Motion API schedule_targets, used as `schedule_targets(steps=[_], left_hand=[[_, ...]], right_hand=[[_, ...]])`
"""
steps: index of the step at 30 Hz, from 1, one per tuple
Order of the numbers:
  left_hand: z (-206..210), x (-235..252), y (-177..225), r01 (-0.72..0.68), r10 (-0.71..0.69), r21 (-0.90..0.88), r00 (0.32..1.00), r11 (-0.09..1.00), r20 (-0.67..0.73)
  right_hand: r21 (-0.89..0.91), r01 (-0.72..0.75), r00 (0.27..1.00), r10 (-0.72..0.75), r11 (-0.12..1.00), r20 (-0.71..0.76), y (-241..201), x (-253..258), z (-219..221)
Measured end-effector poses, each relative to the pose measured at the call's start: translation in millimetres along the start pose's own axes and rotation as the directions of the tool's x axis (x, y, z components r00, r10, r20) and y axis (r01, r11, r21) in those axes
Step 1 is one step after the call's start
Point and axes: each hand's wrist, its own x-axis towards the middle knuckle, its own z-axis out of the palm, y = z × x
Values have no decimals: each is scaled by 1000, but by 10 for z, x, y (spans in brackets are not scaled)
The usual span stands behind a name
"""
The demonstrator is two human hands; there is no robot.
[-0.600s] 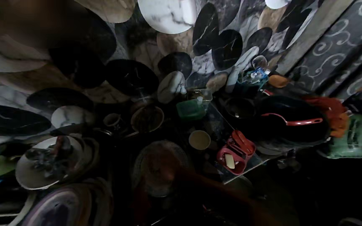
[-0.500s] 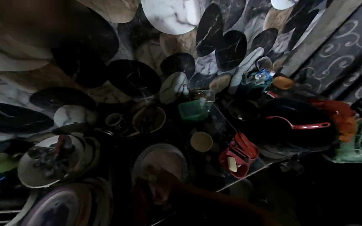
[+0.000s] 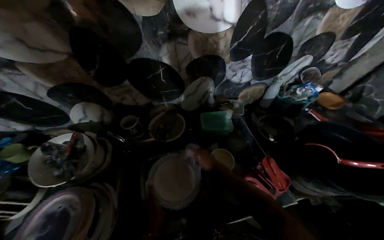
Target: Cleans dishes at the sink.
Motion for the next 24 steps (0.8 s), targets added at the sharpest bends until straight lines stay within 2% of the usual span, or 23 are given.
schedule_targets(steps=[2, 3, 5, 7, 10, 12, 15, 18, 21, 22, 24], left_hand=[[17, 20, 39, 76, -75, 22, 997, 997, -33], [30, 42, 34, 105, -104, 34, 994, 994, -31], [86, 92, 2, 156, -155, 33, 987, 987, -33], [150, 121, -13, 181, -180, 18, 983, 983, -28], [235, 174, -21, 160, -159, 38, 987, 986, -8], [285, 203, 6, 126, -129, 62, 991, 990, 45], [452, 296, 93, 134, -133, -30, 990, 990, 35], [592, 378, 183, 112, -106, -90, 992, 990, 69], [641, 339, 346, 48, -51, 36, 995, 998, 84], [653, 314, 399, 40, -49, 92, 994, 995, 101], [720, 292, 453, 84, -84, 9, 987, 996, 138]], right_hand=[[-93, -45, 964, 19, 995, -264, 35, 375, -509], [-262, -43, 923, -62, 964, -380, 155, 617, -721], [-505, -97, 866, -177, 858, -467, 436, 1033, -1031], [-570, -158, 878, -149, 807, -454, 601, 1246, -1148], [-651, -164, 964, -21, 741, -267, 679, 1413, -1158], [-667, -137, 982, 10, 732, -191, 741, 1502, -1169], [-618, -114, 990, 39, 778, -134, 817, 1535, -1223], [-527, -200, 974, 110, 826, -197, 730, 1544, -1356], [-258, -257, 923, 157, 931, -351, 275, 1300, -1473], [-196, -231, 911, 142, 953, -386, 99, 1203, -1480], [-90, -115, 920, 72, 989, -385, -196, 1002, -1413]])
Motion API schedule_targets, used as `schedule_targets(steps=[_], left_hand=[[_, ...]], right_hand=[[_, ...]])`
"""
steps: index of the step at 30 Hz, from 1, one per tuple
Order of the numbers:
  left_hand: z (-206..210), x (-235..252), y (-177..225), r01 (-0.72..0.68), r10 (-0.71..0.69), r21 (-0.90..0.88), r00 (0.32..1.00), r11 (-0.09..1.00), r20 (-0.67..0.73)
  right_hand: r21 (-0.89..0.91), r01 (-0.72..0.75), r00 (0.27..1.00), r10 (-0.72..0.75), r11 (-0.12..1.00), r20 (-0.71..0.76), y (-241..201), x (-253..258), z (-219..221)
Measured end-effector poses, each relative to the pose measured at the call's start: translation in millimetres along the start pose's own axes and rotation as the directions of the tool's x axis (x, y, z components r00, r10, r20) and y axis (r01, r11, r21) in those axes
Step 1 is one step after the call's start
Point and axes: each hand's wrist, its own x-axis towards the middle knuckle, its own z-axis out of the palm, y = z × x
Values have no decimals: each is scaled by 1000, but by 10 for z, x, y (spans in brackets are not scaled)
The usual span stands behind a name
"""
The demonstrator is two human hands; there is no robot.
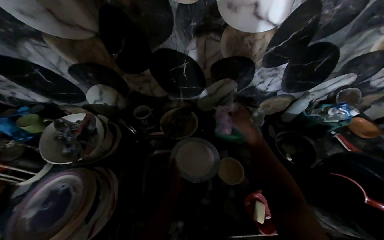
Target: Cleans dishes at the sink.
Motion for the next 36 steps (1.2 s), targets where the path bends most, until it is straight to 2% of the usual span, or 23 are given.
schedule_targets(steps=[3, 6, 7, 8, 10, 11, 12, 13, 14, 15, 16, 18, 20, 21, 22, 23, 25, 26, 27, 29, 32, 34, 36], left_hand=[[83, 15, 4, 68, -61, -173, 997, 983, 46], [88, 59, -151, 62, -59, -271, 998, 960, 19], [26, 23, -183, 1, 0, -189, 1000, 982, 5], [-85, -42, -212, -79, 79, -6, 997, 997, -8], [-393, -161, -284, -184, 194, 405, 981, 896, 16], [-557, -191, -309, -186, 208, 486, 978, 854, 8], [-728, -227, -284, -160, 201, 473, 979, 866, -39], [-888, -264, -231, -102, 153, 325, 979, 940, -137], [-1058, -306, -172, -81, 98, 81, 966, 993, -237], [-1239, -337, -131, -109, 64, -125, 947, 986, -314], [-1439, -385, -84, -151, 65, -209, 928, 966, -368], [-1843, -519, 90, -202, 120, -143, 889, 969, -441], [-2278, -543, 120, -327, 319, 69, 816, 942, -483], [-2530, -504, 67, -414, 429, 145, 764, 899, -481], [-2781, -483, 36, -453, 474, 172, 724, 875, -502], [-3017, -474, 42, -446, 441, 135, 709, 885, -550], [-3400, -473, 99, -416, 355, 59, 683, 907, -638], [-3530, -474, 91, -421, 357, 60, 675, 905, -646], [-3624, -474, 55, -443, 395, 89, 671, 892, -627], [-3752, -409, 12, -502, 470, 125, 656, 856, -590], [-4034, -287, 57, -564, 462, 19, 655, 825, -598], [-4243, -281, 63, -619, 520, 39, 621, 784, -586], [-4281, -245, 27, -639, 568, 87, 603, 764, -560]], right_hand=[[112, 74, 983, -91, 991, 157, -220, -399, 224], [-85, 220, 949, -194, 972, 248, -104, -733, 834], [-130, 271, 930, -225, 954, 292, -65, -881, 1032], [-162, 336, 899, -265, 928, 348, -53, -1069, 1205], [-203, 527, 796, -396, 825, 457, -107, -1435, 1477], [-217, 590, 758, -441, 778, 481, -199, -1574, 1601], [-220, 614, 731, -442, 758, 519, -317, -1699, 1686], [-209, 630, 713, -451, 748, 536, -436, -1801, 1752], [-196, 646, 699, -470, 738, 539, -571, -1878, 1805], [-177, 663, 690, -504, 727, 519, -711, -1919, 1883], [-142, 681, 680, -549, 718, 486, -853, -1927, 2010], [-14, 750, 620, -697, 661, 360, -1210, -1975, 2380], [240, 846, 452, -879, 476, 150, -1613, -2183, 2856], [298, 869, 372, -919, 394, 130, -1796, -2337, 3030], [309, 873, 333, -924, 378, 188, -1923, -2500, 3136], [272, 870, 335, -898, 410, 285, -1980, -2615, 3238], [205, 823, 428, -815, 530, 390, -2073, -2643, 3445], [193, 820, 464, -823, 540, 328, -2133, -2581, 3617], [200, 848, 461, -870, 490, 176, -2231, -2545, 3816], [276, 882, 413, -909, 382, -59, -2490, -2645, 4136], [388, 875, 323, -946, 289, -25, -2613, -3003, 4260], [307, 887, 368, -930, 346, -15, -2531, -2997, 4305], [159, 877, 468, -882, 454, -61, -2577, -2785, 4384]])
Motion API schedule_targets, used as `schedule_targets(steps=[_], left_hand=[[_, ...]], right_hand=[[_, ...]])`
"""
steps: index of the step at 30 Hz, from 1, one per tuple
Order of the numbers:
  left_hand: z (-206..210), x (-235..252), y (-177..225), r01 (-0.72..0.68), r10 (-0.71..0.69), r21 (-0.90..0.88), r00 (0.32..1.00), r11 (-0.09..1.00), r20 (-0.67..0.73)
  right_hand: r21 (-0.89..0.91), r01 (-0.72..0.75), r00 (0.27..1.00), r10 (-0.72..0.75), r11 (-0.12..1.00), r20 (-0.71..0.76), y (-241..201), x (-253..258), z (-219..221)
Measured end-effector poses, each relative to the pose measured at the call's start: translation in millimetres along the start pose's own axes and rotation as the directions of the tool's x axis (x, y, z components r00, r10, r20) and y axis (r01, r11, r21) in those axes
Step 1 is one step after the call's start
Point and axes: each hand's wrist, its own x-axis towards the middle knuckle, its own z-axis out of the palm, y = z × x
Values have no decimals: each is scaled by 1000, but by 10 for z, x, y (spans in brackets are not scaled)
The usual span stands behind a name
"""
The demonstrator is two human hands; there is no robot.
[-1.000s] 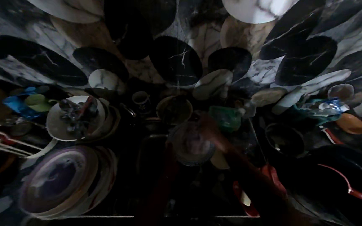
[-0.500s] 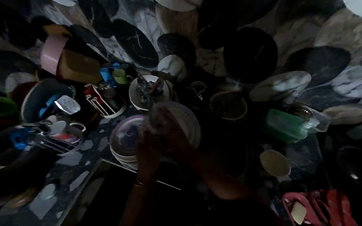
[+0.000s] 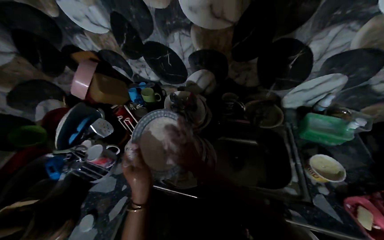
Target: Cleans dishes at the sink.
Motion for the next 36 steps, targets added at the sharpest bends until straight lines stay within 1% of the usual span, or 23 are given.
schedule_targets(steps=[1, 3, 5, 7, 9, 10, 12, 13, 16, 17, 19, 21, 22, 23, 25, 26, 28, 30, 31, 32, 33, 35, 36], left_hand=[[27, -19, -39, -1, 1, 20, 1000, 1000, 15], [117, -9, -108, 11, -11, 0, 999, 1000, 49], [142, 54, -174, 38, -33, -68, 997, 997, 63], [60, 139, -203, 42, -39, -74, 998, 996, 47], [-26, 177, -216, 3, -2, -33, 999, 999, 33], [-25, 165, -226, -16, 17, -10, 999, 1000, 30], [53, 101, -256, -3, 4, -22, 998, 1000, 59], [99, 89, -268, 22, -18, -56, 997, 998, 77], [127, 163, -264, 127, -115, -145, 990, 981, 84], [98, 205, -274, 146, -136, -188, 989, 971, 64], [-1, 262, -334, 152, -149, -223, 988, 963, 28], [-30, 276, -403, 197, -211, -251, 977, 948, -26], [5, 279, -439, 239, -262, -285, 964, 928, -44], [62, 279, -474, 276, -304, -327, 952, 904, -39], [204, 274, -539, 341, -363, -398, 932, 852, 21], [293, 290, -545, 390, -407, -410, 912, 824, 48], [430, 369, -524, 534, -521, -487, 835, 691, 176], [357, 458, -558, 694, -496, -619, 709, 367, 501], [297, 489, -619, 725, -418, -643, 678, 245, 605], [231, 499, -676, 729, -315, -656, 680, 197, 662], [170, 489, -693, 715, -226, -663, 699, 220, 679], [112, 447, -654, 677, -222, -688, 735, 261, 640], [115, 435, -609, 663, -270, -690, 748, 290, 606]], right_hand=[[-4, -35, 998, 34, 999, -55, 23, 96, 38], [55, -5, 996, 10, 998, -92, -107, 243, 89], [174, 85, 996, -83, 981, -17, -269, 103, 154], [206, 5, 990, -34, 979, 134, -308, -167, 79], [74, -135, 974, 118, 988, 195, -168, -199, -37], [6, -171, 972, 167, 985, 163, -54, -103, -30], [-38, -131, 990, 133, 991, 50, 56, 165, 100], [-2, -109, 994, 109, 994, 25, 12, 213, 189], [123, -104, 978, 79, 987, 193, -330, 3, 194], [90, -86, 977, 66, 992, 201, -304, -159, 139], [-52, -203, 949, 210, 978, 233, -238, -299, -188], [-26, -359, 921, 359, 933, 155, -51, -163, -501], [106, -418, 908, 413, 902, 64, 8, -38, -629], [280, -502, 859, 510, 819, 49, 28, 83, -758], [503, -618, 761, 620, 604, 191, -23, 315, -978], [527, -646, 740, 624, 553, 251, -80, 382, -1059], [357, -671, 742, 585, 650, 328, -254, 445, -1245], [125, -541, 783, 444, 831, 435, -483, 444, -1415], [36, -428, 762, 339, 903, 552, -521, 429, -1472], [7, -290, 723, 214, 957, 657, -508, 406, -1481], [-4, -186, 660, 128, 982, 741, -531, 407, -1480], [-74, -145, 520, 140, 987, 842, -587, 427, -1474], [-63, -145, 530, 132, 987, 838, -537, 407, -1453]])
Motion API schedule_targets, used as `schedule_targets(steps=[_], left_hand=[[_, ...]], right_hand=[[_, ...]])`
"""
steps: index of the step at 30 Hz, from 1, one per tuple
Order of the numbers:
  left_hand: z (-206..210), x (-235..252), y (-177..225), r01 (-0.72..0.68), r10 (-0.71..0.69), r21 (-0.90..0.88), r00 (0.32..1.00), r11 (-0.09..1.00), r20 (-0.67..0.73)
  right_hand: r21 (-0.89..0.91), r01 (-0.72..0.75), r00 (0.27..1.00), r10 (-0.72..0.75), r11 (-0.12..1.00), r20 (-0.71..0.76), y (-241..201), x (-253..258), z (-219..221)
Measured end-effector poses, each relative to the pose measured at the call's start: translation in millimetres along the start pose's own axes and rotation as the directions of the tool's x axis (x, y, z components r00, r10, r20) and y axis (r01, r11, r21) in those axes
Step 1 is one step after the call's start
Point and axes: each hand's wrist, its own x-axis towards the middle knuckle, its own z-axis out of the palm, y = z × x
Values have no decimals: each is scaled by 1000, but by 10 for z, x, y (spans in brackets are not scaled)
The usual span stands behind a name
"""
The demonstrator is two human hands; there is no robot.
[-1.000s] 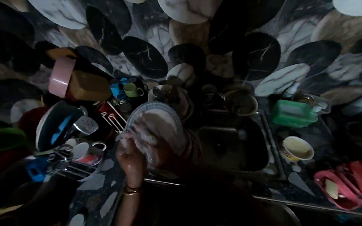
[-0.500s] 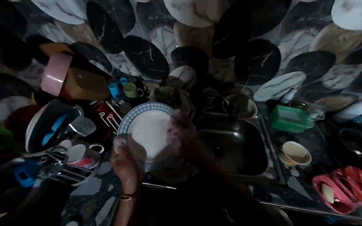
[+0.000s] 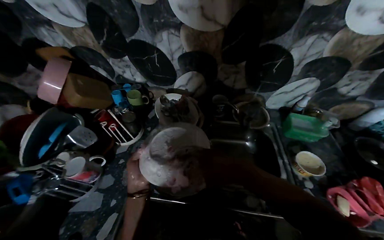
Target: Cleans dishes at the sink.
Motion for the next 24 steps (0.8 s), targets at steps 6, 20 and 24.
schedule_targets(steps=[6, 20, 24], left_hand=[[504, -241, -206, -115, 232, 577, 964, 809, -133], [297, -430, -251, -241, 387, 501, 897, 831, -211], [256, -432, -273, -298, 448, 515, 873, 804, -194]], right_hand=[[-9, 195, 683, -142, 981, -716, 354, 659, 347], [-15, 145, 602, -101, 989, -792, 118, 727, 950], [484, 15, 588, 383, 875, -712, 511, 629, 495]])
